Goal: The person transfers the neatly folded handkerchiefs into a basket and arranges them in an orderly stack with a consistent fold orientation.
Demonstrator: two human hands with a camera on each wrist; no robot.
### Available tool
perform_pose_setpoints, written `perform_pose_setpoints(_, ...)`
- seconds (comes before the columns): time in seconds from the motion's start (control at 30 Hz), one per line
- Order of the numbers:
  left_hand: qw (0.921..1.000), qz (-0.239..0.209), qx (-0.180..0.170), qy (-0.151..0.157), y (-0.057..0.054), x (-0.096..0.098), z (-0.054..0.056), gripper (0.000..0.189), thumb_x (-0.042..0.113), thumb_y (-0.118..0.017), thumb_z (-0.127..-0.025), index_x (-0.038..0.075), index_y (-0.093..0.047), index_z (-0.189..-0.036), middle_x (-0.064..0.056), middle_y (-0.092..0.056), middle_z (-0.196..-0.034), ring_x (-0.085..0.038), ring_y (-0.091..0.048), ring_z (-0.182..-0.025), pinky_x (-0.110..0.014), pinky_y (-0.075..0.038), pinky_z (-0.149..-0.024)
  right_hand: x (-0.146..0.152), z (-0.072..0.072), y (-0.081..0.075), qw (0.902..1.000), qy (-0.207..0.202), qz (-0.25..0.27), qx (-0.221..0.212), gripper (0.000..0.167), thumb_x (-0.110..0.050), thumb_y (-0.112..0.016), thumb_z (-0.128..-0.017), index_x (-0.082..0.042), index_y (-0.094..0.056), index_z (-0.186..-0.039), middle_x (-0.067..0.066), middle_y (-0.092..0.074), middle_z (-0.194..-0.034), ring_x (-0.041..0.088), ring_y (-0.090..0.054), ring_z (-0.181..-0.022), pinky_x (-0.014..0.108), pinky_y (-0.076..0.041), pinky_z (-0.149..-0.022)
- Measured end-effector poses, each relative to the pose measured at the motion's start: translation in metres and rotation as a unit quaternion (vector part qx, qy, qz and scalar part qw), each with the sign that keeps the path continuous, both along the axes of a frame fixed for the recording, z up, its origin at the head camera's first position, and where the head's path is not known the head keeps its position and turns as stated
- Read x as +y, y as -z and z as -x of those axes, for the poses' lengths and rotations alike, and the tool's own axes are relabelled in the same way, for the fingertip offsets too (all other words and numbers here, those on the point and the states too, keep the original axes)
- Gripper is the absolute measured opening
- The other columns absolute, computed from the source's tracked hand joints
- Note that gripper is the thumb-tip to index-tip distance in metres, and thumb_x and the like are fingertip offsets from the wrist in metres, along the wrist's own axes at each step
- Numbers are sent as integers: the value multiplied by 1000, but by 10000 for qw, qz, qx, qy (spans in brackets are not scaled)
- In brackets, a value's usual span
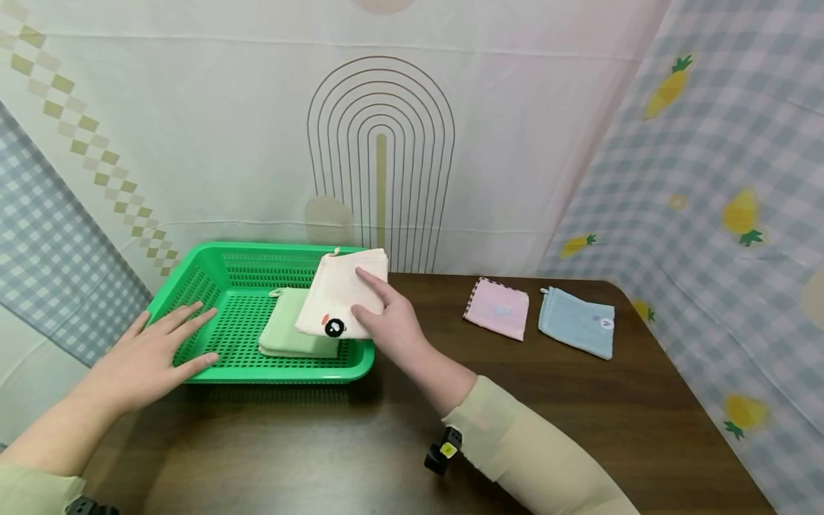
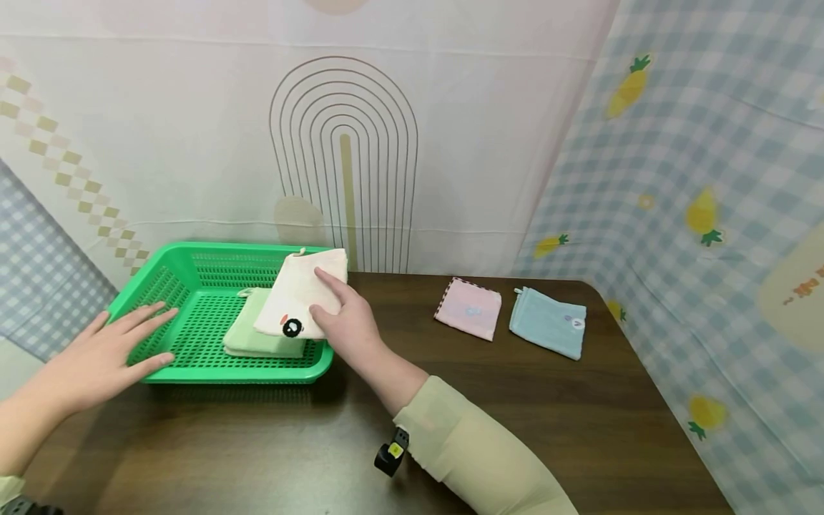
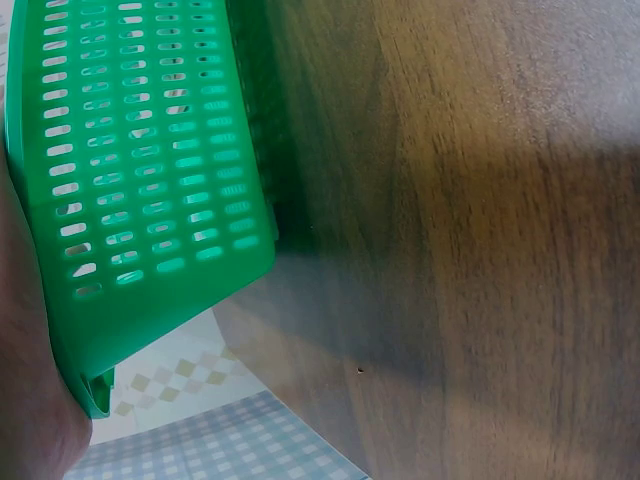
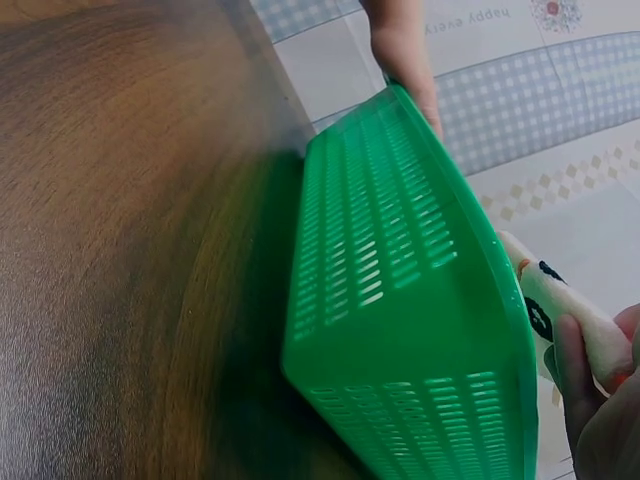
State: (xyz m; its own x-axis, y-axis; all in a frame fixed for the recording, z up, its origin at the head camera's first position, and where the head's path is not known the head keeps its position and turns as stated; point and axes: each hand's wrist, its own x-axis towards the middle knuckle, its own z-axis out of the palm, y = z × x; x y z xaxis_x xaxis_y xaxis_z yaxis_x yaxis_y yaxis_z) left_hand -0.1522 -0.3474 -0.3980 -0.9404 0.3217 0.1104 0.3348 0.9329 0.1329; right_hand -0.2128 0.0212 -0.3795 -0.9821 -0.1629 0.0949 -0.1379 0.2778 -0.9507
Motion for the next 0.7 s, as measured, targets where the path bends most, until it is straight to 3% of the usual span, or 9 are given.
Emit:
perform_pose_setpoints(0.47,10000,19,29,11,-1,1,0,80,54,-57,-96,23,-21,-160,-19,-28,-159,-48,-36,-137,-54,16,-117,-16,3,2,9990,-170,-421,4,60,-16,-71,-89,-38,-54,-142,5,-54,-144,17,-56,-113,29,-54,-86)
perform_pose_setpoints(0.7,10000,20,9,-15,-1,0,0,81,57,-55,-95,23,-21,-160,-19,-28,-159,-47,-35,-138,-53,17,-117,-25,4,2,9977,-308,-599,69,61,-15,-70,-90,-36,-52,-144,0,-51,-147,14,-53,-121,32,-50,-96)
